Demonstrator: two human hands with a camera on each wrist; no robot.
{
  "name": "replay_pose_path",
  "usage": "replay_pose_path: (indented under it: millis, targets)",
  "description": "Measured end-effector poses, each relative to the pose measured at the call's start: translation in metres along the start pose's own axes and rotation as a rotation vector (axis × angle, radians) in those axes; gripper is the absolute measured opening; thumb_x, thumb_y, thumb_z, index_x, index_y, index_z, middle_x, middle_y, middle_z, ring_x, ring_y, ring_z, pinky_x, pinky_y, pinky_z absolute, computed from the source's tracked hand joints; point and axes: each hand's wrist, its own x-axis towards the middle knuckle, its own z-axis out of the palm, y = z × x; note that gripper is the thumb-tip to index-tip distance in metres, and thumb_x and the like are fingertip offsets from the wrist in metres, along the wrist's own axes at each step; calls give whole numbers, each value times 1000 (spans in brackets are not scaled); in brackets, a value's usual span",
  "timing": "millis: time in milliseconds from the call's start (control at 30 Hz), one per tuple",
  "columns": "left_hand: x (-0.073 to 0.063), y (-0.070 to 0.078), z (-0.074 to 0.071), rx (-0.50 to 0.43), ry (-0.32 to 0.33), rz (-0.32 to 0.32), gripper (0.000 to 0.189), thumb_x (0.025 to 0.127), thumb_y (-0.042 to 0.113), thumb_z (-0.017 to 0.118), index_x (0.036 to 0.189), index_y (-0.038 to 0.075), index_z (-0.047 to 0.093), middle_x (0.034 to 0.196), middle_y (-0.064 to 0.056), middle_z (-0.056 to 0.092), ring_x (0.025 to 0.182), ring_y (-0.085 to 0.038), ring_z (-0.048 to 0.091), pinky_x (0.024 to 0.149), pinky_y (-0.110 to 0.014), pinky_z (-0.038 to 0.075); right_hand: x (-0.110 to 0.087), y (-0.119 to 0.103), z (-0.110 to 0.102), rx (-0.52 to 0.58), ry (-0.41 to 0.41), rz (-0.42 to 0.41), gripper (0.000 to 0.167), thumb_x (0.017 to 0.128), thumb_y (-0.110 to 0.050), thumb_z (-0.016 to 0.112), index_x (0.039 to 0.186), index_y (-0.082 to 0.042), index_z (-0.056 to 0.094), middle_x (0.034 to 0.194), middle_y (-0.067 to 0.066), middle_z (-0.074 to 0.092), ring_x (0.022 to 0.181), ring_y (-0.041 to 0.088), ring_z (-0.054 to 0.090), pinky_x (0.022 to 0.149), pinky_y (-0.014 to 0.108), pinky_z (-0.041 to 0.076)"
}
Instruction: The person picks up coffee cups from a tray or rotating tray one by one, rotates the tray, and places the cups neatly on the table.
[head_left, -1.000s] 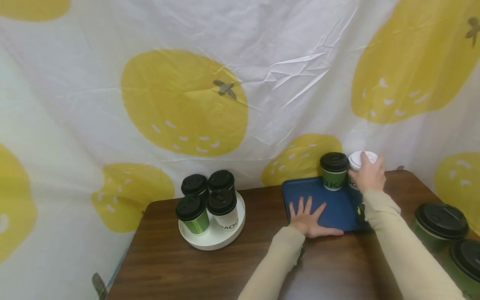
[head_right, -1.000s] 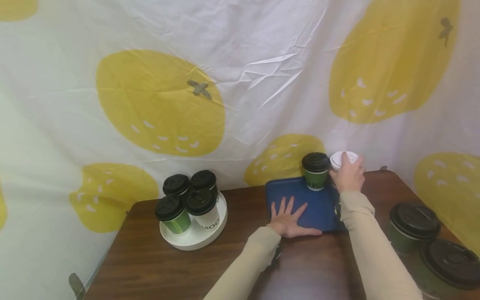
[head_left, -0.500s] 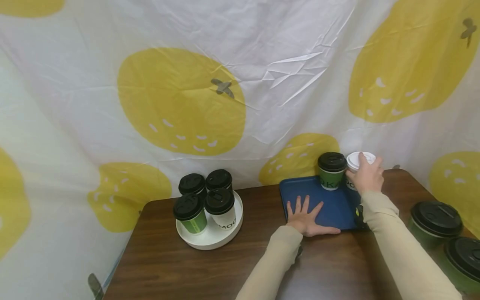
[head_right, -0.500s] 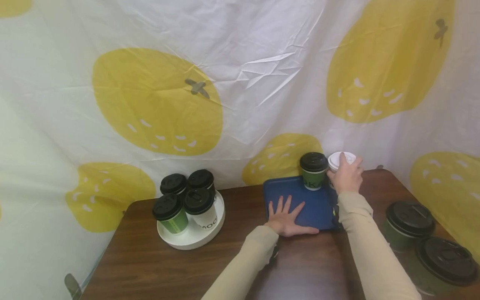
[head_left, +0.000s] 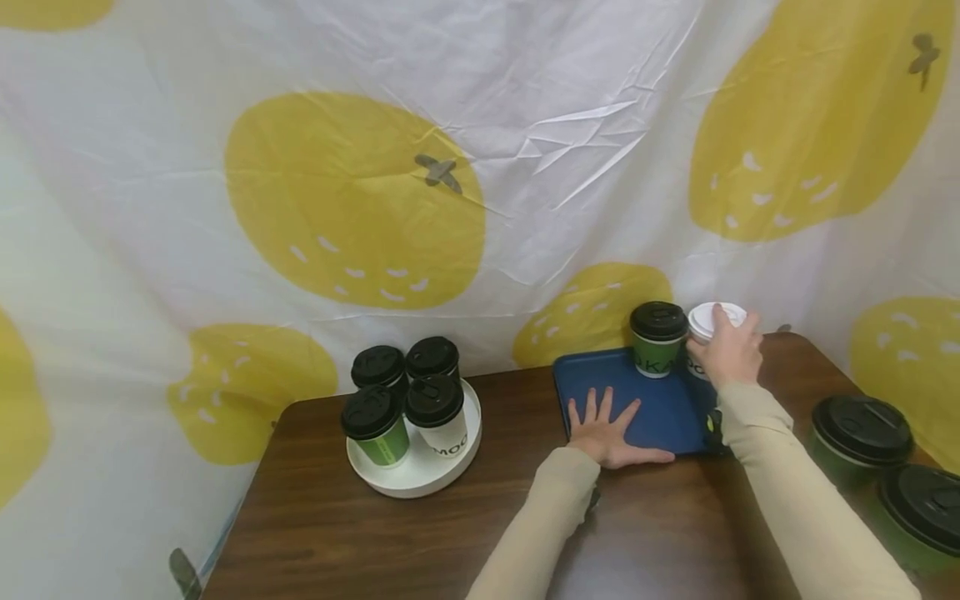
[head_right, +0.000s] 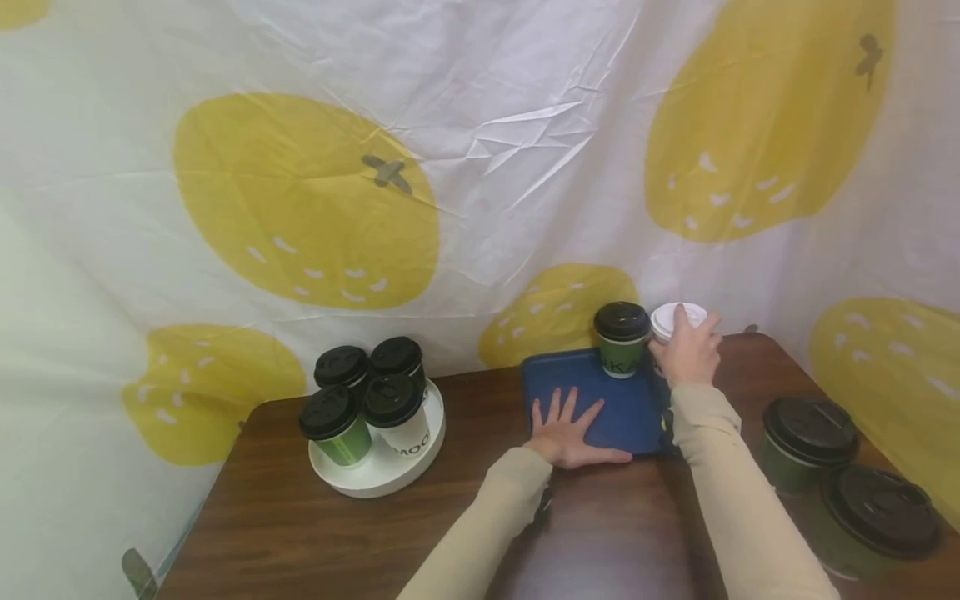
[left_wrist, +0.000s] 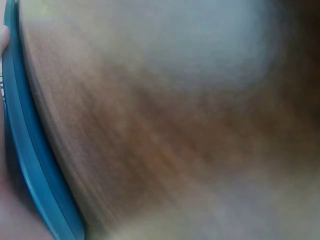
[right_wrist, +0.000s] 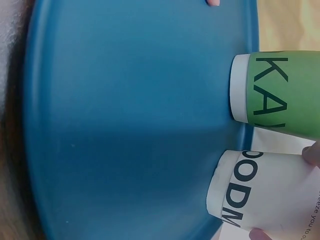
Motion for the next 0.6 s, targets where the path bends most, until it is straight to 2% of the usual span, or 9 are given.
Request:
replay_pose_path:
  millis: [167, 600]
  targets:
    - [-2, -1, -1, 13, 17, 4, 98, 77, 95, 47, 159, 58, 11, 177, 7, 1, 166, -23, -2, 133, -55, 1, -2, -3, -3, 0, -9, 10, 77, 90, -20, 73, 156, -1, 38, 149, 45, 22, 126, 72, 41, 94, 79, 44]
    - [-5, 0, -3, -20, 6, 15, 97, 78, 94, 48, 160, 56, 12, 177, 6, 1, 166, -24, -3, 132, -56, 0, -5, -1, -3, -25, 7, 16, 78, 90, -22, 74, 155, -1, 38, 147, 45, 24, 123, 73, 44, 91, 79, 46]
